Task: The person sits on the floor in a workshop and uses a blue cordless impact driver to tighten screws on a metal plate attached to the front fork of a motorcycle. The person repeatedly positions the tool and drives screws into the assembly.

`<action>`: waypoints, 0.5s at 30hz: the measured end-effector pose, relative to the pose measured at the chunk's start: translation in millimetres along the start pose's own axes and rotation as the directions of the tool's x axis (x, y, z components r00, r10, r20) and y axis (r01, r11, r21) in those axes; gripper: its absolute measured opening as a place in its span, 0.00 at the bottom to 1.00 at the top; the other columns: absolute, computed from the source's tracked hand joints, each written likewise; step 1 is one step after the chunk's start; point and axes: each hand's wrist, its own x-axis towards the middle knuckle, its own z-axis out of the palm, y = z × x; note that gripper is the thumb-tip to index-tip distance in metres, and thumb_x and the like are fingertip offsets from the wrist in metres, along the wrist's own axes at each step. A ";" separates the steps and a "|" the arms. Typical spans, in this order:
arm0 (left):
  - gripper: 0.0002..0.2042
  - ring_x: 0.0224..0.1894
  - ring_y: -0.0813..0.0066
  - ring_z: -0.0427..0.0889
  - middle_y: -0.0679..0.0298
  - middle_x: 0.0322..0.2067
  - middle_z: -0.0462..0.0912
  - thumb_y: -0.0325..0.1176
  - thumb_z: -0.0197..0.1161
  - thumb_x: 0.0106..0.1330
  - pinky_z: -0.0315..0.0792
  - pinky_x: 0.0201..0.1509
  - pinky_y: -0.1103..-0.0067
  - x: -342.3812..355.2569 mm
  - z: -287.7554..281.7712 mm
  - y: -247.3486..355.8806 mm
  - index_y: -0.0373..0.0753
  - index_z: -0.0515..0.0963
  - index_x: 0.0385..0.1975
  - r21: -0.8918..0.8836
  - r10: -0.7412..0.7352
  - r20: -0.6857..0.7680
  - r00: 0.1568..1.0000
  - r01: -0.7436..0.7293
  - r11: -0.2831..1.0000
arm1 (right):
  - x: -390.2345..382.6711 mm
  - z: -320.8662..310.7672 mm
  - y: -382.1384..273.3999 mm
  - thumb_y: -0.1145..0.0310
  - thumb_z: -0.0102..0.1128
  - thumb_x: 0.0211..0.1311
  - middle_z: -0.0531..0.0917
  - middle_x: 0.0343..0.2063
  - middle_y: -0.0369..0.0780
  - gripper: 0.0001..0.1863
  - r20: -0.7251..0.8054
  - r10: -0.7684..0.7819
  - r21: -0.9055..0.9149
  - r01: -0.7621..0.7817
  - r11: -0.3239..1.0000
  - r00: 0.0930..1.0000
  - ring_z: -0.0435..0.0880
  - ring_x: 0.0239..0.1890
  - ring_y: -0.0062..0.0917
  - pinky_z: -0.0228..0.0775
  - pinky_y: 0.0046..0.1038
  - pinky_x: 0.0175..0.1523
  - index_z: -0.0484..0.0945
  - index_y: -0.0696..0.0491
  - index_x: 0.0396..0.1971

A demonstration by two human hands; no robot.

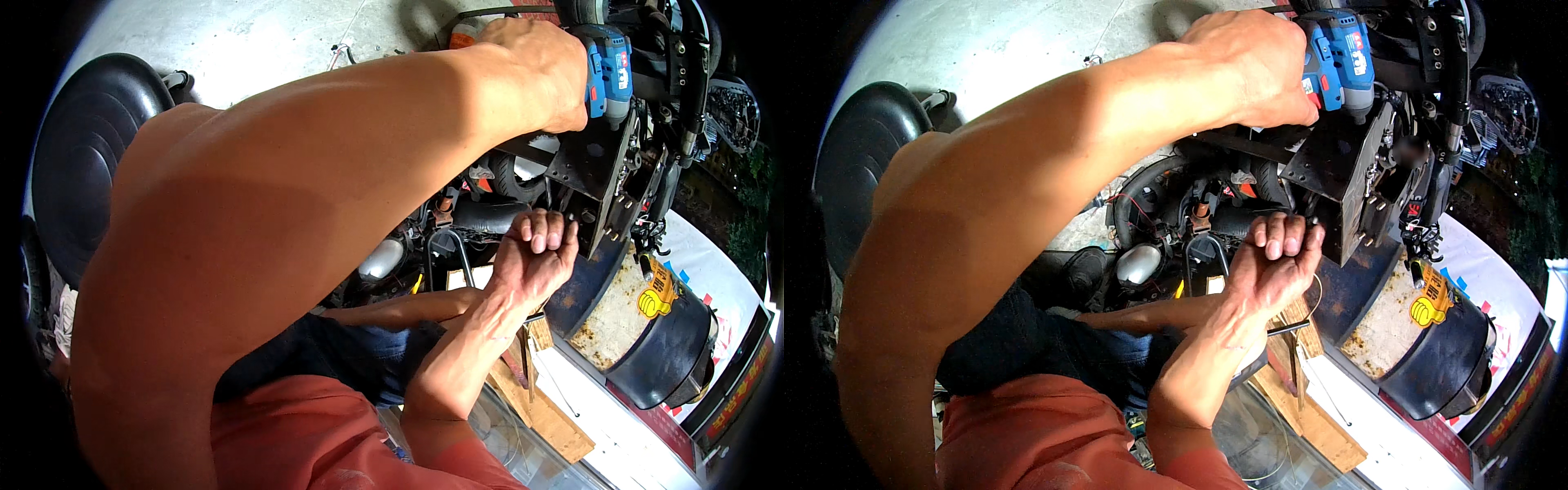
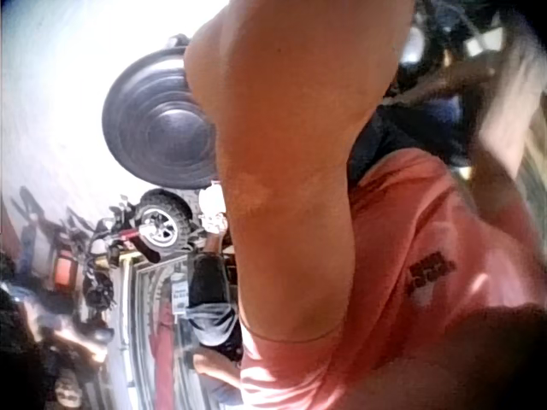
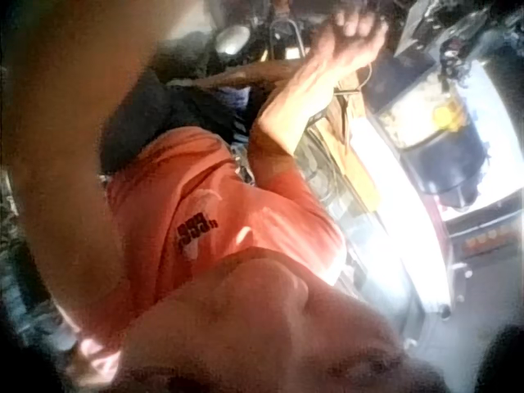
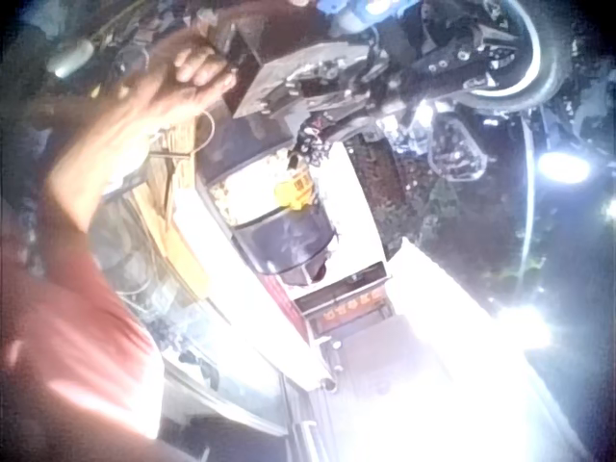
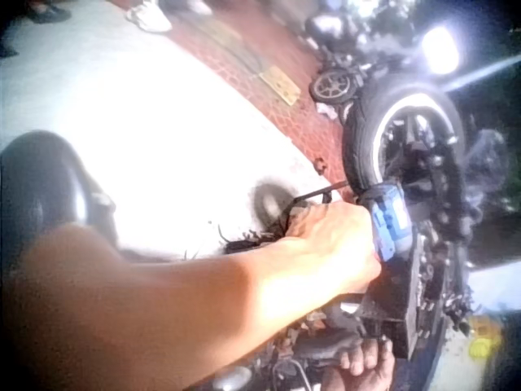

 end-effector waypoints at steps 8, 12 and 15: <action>0.15 0.49 0.62 0.91 0.57 0.44 0.91 0.39 0.67 0.59 0.82 0.55 0.68 1.4 4.1 3.8 0.44 0.90 0.44 -0.033 0.021 0.049 0.999 -0.019 0.999 | 25.7 6.0 -2.0 0.65 0.47 0.81 0.69 0.23 0.30 0.15 0.113 -0.061 -0.102 0.073 0.992 0.992 0.67 0.22 0.18 0.63 0.27 0.34 0.67 0.47 0.27; 0.14 0.49 0.63 0.91 0.58 0.43 0.92 0.39 0.67 0.59 0.82 0.55 0.68 2.1 -1.1 1.0 0.45 0.90 0.43 0.001 0.025 0.068 0.997 -0.025 1.000 | 28.0 7.4 -3.8 0.66 0.45 0.81 0.69 0.22 0.29 0.17 0.117 -0.062 -0.094 0.074 0.993 0.991 0.67 0.21 0.18 0.62 0.26 0.33 0.67 0.46 0.25; 0.14 0.49 0.63 0.91 0.59 0.44 0.92 0.39 0.67 0.60 0.82 0.55 0.68 -0.4 -0.9 -2.0 0.45 0.90 0.43 0.036 0.045 0.004 0.999 -0.045 0.998 | 29.3 13.4 2.7 0.65 0.45 0.81 0.68 0.20 0.29 0.18 0.084 -0.053 0.018 0.052 0.998 0.995 0.66 0.20 0.18 0.61 0.25 0.32 0.67 0.47 0.24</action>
